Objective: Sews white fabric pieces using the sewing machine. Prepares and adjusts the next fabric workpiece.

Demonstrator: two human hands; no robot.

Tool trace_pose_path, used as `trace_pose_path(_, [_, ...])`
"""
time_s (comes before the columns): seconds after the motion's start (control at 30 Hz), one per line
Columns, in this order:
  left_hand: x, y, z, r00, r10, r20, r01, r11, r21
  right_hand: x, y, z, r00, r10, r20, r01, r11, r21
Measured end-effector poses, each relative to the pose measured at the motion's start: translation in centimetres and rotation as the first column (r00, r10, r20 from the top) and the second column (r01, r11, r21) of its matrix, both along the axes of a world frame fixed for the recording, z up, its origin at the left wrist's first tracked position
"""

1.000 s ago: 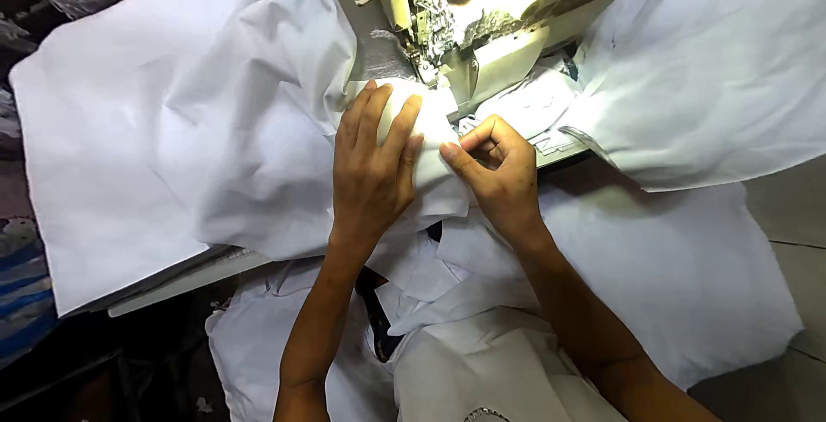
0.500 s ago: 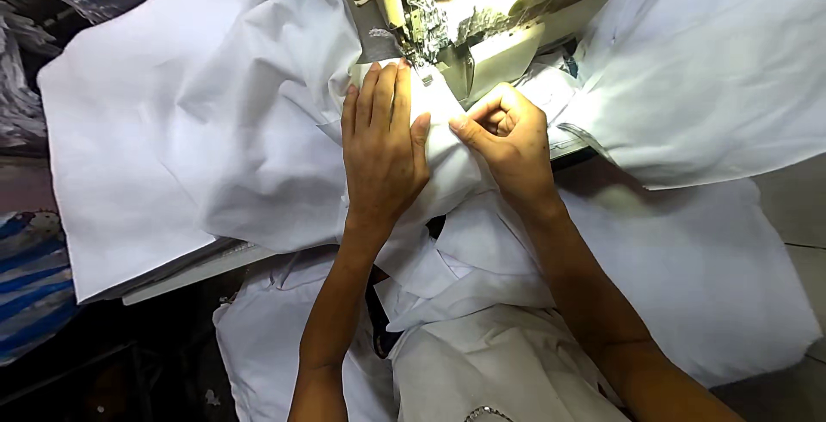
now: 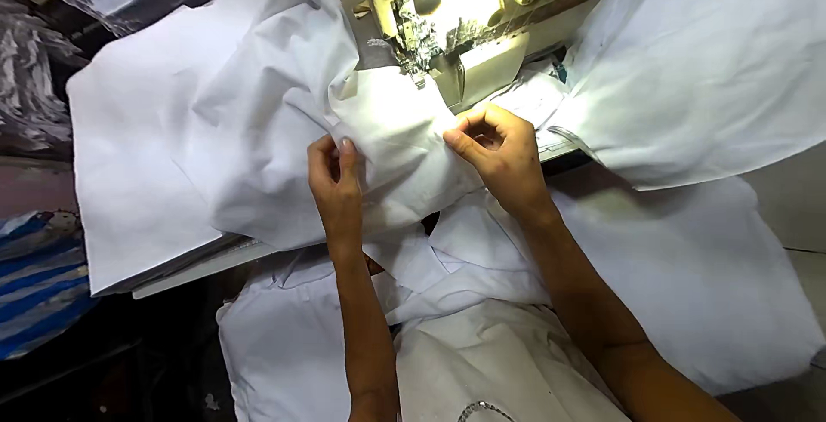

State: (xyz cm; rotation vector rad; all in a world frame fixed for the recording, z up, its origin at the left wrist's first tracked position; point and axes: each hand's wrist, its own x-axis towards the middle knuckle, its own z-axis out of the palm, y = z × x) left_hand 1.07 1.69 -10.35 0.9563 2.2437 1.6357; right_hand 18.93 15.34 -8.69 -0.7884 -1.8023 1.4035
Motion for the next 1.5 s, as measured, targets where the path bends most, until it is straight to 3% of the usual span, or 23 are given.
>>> trace_pose_path(0.1, [-0.5, -0.4, 0.6, 0.997, -0.05, 0.056, 0.046, 0.997, 0.07, -0.1, -0.1, 0.3, 1.0, 0.019, -0.014, -0.019, 0.999, -0.029])
trace_pose_path(0.17, [-0.8, -0.8, 1.1, 0.999, 0.001, 0.05, -0.005, 0.996, 0.089, 0.0, -0.3, 0.2, 1.0, 0.011, -0.025, -0.012, 0.999, -0.042])
trace_pose_path(0.33, [-0.8, -1.3, 1.6, 0.99, 0.102, -0.095, -0.113, 0.987, -0.113, -0.2, -0.8, 0.2, 1.0, -0.018, -0.011, 0.018, 0.997, -0.08])
trace_pose_path(0.43, [-0.8, -1.2, 2.8, 0.953, 0.121, -0.277, -0.2, 0.94, -0.278, -0.7, -0.8, 0.5, 1.0, -0.023, 0.0, 0.022, 0.999, -0.049])
trace_pose_path(0.5, [-0.2, -0.8, 3.7, 0.882, 0.07, -0.466, -0.228, 0.929, -0.292, -1.2, -0.9, 0.7, 0.998, -0.053, 0.02, 0.052, 0.998, 0.02])
trace_pose_path(0.6, [1.3, 0.6, 4.9, 0.747, -0.125, -0.652, -0.033, 0.974, -0.225, -2.0, -0.6, 0.7, 0.995, -0.096, 0.007, 0.095, 0.99, 0.106])
trace_pose_path(0.7, [2.6, 2.8, 4.6, 0.645, -0.376, -0.666, 0.235, 0.926, -0.295, -2.1, 0.2, 0.8, 0.997, -0.077, -0.033, 0.079, 0.993, 0.085])
trace_pose_path(0.77, [3.0, 3.8, 3.9, 0.598, -0.445, -0.666, 0.288, 0.896, -0.339, -1.5, 0.4, 0.8, 0.998, -0.036, -0.06, 0.038, 0.999, 0.022])
trace_pose_path(0.87, [3.4, 3.9, 2.9, 0.576, -0.455, -0.679, 0.26, 0.89, -0.375, -1.5, 1.0, 0.6, 0.998, -0.021, -0.066, 0.02, 1.0, -0.018])
trace_pose_path(1.1, [3.6, 3.4, 2.5, 0.625, -0.38, -0.682, 0.145, 0.915, -0.377, -0.9, 0.4, 0.0, 0.999, -0.015, -0.039, 0.018, 0.998, 0.06])
trace_pose_path(1.5, [3.2, 3.5, 1.7, 0.643, -0.357, -0.678, 0.159, 0.928, -0.338, -1.5, 0.9, -0.7, 0.996, -0.021, -0.091, 0.031, 0.993, 0.111])
